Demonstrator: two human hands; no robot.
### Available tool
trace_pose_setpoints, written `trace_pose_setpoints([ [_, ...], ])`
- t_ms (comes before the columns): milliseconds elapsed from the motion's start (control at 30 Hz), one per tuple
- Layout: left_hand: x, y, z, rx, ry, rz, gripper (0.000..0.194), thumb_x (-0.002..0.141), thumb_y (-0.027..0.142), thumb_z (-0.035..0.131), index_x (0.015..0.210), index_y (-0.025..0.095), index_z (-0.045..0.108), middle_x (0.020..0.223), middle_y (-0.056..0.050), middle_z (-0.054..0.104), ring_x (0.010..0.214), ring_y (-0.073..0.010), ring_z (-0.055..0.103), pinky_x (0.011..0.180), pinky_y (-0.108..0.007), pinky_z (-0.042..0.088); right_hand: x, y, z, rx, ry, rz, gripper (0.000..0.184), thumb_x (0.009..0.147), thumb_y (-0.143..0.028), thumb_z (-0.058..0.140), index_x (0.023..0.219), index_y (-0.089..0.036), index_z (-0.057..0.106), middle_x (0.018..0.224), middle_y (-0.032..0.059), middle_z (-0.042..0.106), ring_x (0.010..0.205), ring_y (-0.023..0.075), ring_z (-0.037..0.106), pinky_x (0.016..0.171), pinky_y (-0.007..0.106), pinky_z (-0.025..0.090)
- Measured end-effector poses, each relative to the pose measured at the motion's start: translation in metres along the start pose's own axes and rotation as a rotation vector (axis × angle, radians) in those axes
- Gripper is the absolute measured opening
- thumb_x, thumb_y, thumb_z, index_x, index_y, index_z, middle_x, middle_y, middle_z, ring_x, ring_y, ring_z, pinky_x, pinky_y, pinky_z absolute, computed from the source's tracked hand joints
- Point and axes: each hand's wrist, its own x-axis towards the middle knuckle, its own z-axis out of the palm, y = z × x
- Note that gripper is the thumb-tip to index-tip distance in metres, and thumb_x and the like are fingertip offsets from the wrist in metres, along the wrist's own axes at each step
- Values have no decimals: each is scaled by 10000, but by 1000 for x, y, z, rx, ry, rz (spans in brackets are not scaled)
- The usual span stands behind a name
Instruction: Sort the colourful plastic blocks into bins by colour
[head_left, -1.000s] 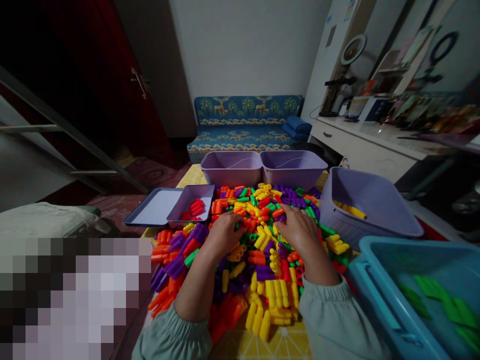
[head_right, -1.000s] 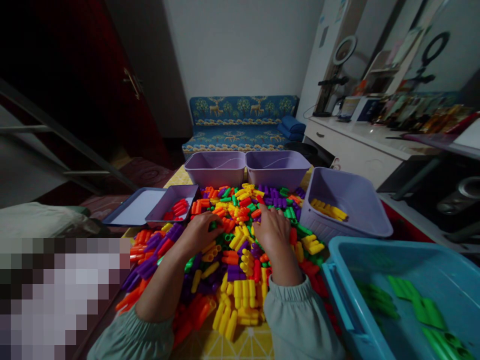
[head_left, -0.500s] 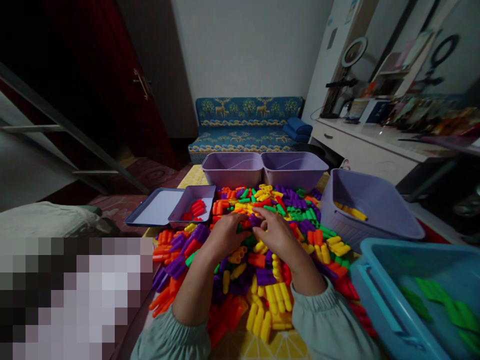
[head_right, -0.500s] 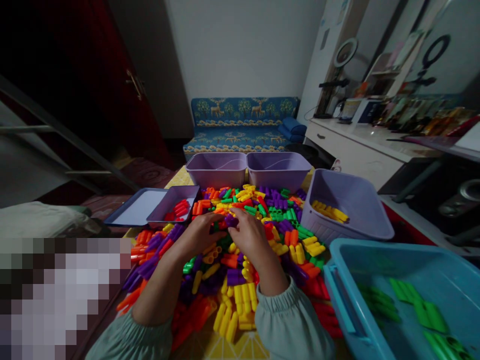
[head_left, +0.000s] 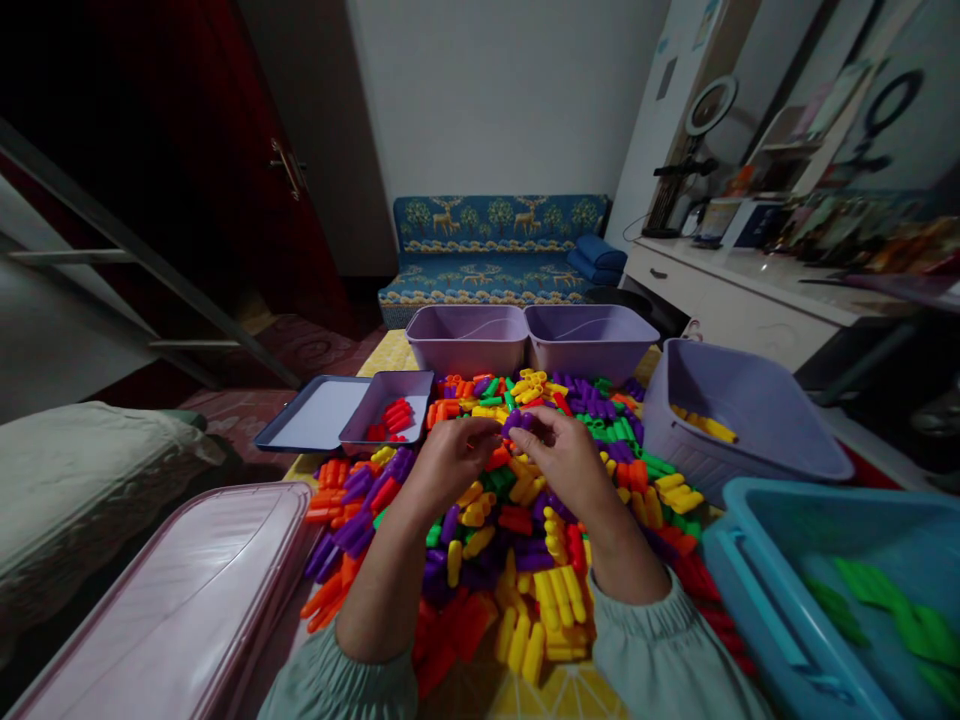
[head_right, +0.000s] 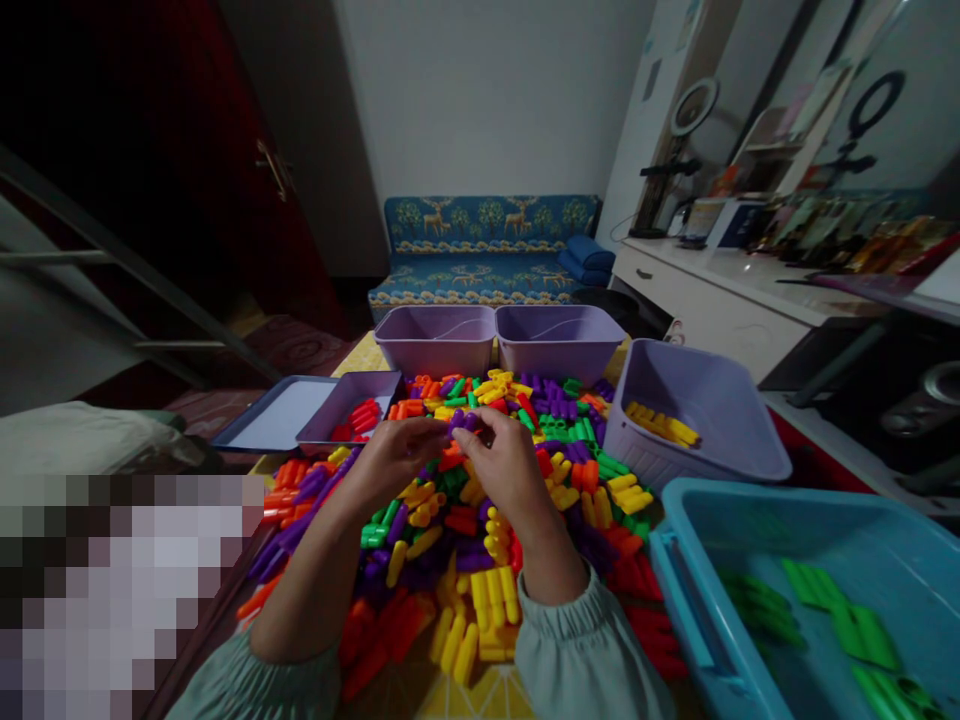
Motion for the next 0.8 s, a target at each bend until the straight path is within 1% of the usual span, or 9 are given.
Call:
trace_pose_setpoints([
  [100,-2,-1,-5,130,-31,-44,242,836,268,591,954,141,760,858,-66,750,759,-187,656,643,-242,457,-2,1,-11,-114,-85,9,118,778,-266,621,824,-183,691,749,6,687,695,168,619,621,259,465],
  [267,-4,-4,-6,198,-90,-71,241,816,315,618,929,157,761,904,-81,752,751,-191,659,632,-248,458,-1,11,-27,-290,-350,-13,80,741,-200,615,730,-190,694,670,-18,651,642,152,584,569,241,414],
  [333,-4,-6,-5,206,-88,-59,253,821,317,610,953,159,757,901,-78,752,746,-188,656,639,-251,459,10,14,-33,-299,-365,2,64,711,-209,641,657,-183,666,590,-28,600,580,141,548,521,233,380],
  [400,-3,-9,-4,210,-83,-48,265,823,324,608,976,163,754,903,-76,753,749,-189,656,646,-254,461,28,13,-39,-220,-248,32,85,668,-237,682,623,-176,644,556,-31,579,545,134,533,509,233,384],
  [500,-3,-10,-5,208,-70,-54,277,824,330,611,993,162,751,920,-81,755,761,-193,660,644,-254,463,55,0,-47,176,208,61,226,696,-385,700,766,-172,665,729,16,679,635,143,620,573,242,474],
  [567,-4,-9,-6,211,-70,-57,277,828,322,605,1001,161,750,913,-83,754,760,-194,663,640,-255,461,64,-10,-48,426,409,45,327,720,-475,698,858,-183,651,855,46,710,724,145,665,632,245,518],
  [600,-4,-8,-6,213,-73,-59,279,830,317,602,1008,161,749,910,-83,754,760,-194,664,642,-256,461,64,-14,-46,493,457,42,360,720,-499,703,889,-187,642,888,54,715,746,145,676,643,245,528],
  [667,-4,-7,-6,217,-73,-66,285,831,304,597,1026,161,748,912,-84,754,767,-197,667,648,-259,463,57,-14,-41,500,467,64,402,710,-512,716,934,-187,639,901,64,722,731,148,680,623,247,534],
  [800,-4,-9,-4,225,-64,-71,298,828,302,604,1047,157,747,928,-90,755,783,-201,671,670,-267,469,29,10,-27,338,349,114,406,710,-488,703,946,-160,671,824,74,734,668,165,670,625,288,542],
])
